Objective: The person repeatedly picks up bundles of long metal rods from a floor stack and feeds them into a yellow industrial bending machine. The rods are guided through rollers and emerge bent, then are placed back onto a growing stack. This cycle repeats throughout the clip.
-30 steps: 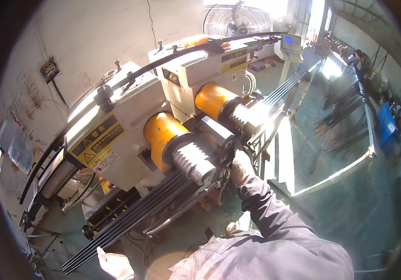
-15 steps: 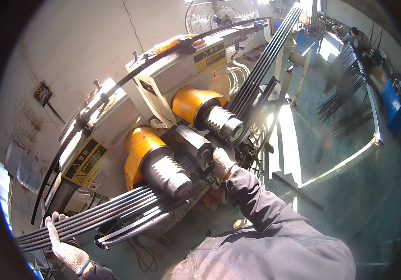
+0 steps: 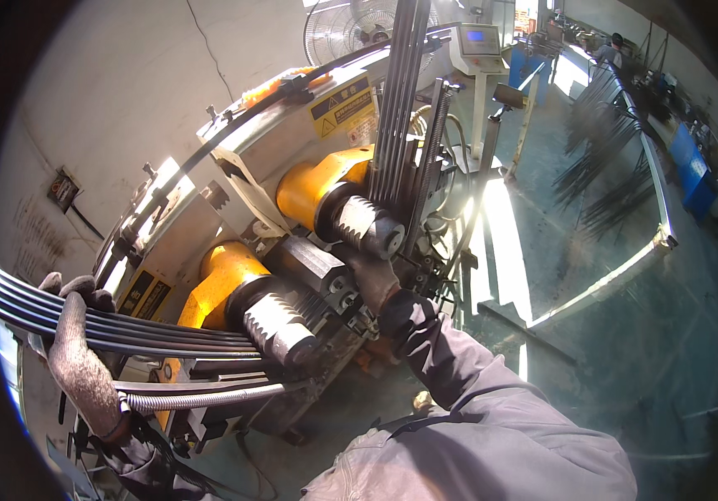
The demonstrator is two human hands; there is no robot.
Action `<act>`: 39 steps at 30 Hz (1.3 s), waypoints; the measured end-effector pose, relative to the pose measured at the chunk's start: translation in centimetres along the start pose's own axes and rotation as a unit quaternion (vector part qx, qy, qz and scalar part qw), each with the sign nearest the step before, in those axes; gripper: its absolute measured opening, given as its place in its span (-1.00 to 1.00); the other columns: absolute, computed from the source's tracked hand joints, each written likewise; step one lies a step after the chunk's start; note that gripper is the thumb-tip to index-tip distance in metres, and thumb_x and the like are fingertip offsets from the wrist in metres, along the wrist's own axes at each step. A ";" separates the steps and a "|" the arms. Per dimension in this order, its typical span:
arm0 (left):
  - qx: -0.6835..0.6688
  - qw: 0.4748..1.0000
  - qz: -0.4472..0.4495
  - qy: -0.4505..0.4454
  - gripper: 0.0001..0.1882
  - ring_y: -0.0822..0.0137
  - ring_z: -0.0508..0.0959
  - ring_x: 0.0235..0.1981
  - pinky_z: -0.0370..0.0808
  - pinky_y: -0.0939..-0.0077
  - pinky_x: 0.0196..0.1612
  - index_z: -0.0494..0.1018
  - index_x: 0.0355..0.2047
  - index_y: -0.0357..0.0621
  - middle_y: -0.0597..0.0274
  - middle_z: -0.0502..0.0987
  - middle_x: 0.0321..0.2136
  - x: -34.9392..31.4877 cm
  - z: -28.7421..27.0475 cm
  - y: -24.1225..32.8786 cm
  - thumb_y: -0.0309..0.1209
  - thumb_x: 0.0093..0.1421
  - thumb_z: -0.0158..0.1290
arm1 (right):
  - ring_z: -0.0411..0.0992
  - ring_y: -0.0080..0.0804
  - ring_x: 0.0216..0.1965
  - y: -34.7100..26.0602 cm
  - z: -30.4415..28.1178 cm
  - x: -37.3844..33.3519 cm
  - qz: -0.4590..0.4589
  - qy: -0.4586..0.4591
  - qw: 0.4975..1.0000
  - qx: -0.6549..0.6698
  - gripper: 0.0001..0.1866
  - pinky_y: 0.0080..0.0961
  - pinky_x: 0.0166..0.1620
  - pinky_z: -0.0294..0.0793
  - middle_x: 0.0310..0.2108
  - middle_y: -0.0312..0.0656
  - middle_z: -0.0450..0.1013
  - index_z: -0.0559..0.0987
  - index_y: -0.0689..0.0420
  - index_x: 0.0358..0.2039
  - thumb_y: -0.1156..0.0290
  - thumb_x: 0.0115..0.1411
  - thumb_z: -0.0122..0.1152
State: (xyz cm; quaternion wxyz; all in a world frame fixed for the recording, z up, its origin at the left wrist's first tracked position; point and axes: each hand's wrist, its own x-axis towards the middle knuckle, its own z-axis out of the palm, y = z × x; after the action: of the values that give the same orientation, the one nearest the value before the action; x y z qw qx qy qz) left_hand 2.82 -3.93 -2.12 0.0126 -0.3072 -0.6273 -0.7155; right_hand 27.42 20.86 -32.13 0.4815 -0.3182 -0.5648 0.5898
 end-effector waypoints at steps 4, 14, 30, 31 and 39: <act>0.244 0.957 0.103 -0.115 -0.65 0.21 0.75 -0.01 0.67 0.33 0.15 0.65 0.15 -0.35 -0.01 0.75 -0.02 1.4 2.5 1.6 -0.36 0.53 0.11 | 0.55 -0.54 -0.15 -1.4 0.2 -0.4 0.068 -0.006 0.991 0.111 -0.63 -0.51 -0.10 0.51 -0.04 -0.23 0.63 0.74 0.11 0.13 0.22 0.46 0.24; 0.209 0.896 0.178 -0.348 -0.63 0.16 0.68 0.20 0.53 0.29 0.37 0.61 0.24 -0.25 0.02 0.69 0.17 4.2 3.8 0.2 -0.33 0.65 -0.06 | 0.48 -0.57 -0.39 -1.2 0.1 -0.2 0.068 0.008 0.987 0.145 -0.69 -0.50 -0.34 0.40 -0.26 -0.29 0.61 0.75 0.15 0.05 0.26 0.41 0.33; 0.240 0.876 0.223 -0.355 -0.66 0.17 0.71 0.12 0.59 0.28 0.28 0.59 0.26 -0.20 0.03 0.69 0.13 4.5 3.3 -0.4 -0.39 0.64 -0.05 | 0.60 -0.43 -0.06 -0.5 -0.1 0.1 0.012 -0.001 1.000 0.010 -0.67 -0.44 -0.01 0.54 0.00 -0.16 0.67 0.74 0.16 0.11 0.33 0.45 0.22; 0.231 0.884 0.219 -0.343 -0.66 0.17 0.71 0.12 0.59 0.28 0.28 0.59 0.26 -0.20 0.03 0.68 0.13 4.3 3.4 -0.4 -0.39 0.64 -0.05 | 0.60 -0.41 -0.03 -0.7 -0.2 0.0 0.015 -0.008 1.000 0.003 -0.67 -0.43 0.03 0.54 0.02 -0.14 0.66 0.74 0.15 0.12 0.33 0.46 0.20; 0.128 0.945 0.130 -0.270 -0.65 0.28 0.73 -0.11 0.69 0.38 0.08 0.63 0.12 -0.37 0.07 0.68 -0.05 3.1 4.5 -0.2 -0.30 0.54 0.15 | 0.58 -0.39 -0.02 -0.1 -0.2 0.2 -0.009 -0.012 0.999 -0.041 -0.66 -0.43 0.04 0.53 0.09 -0.13 0.63 0.73 0.11 0.14 0.39 0.48 0.12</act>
State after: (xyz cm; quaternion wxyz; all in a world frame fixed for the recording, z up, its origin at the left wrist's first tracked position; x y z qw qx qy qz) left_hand 2.11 1.37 -0.76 -0.0250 -0.5640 -0.6479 -0.5113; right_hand 27.60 21.11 -32.01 0.4671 -0.3251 -0.5969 0.5655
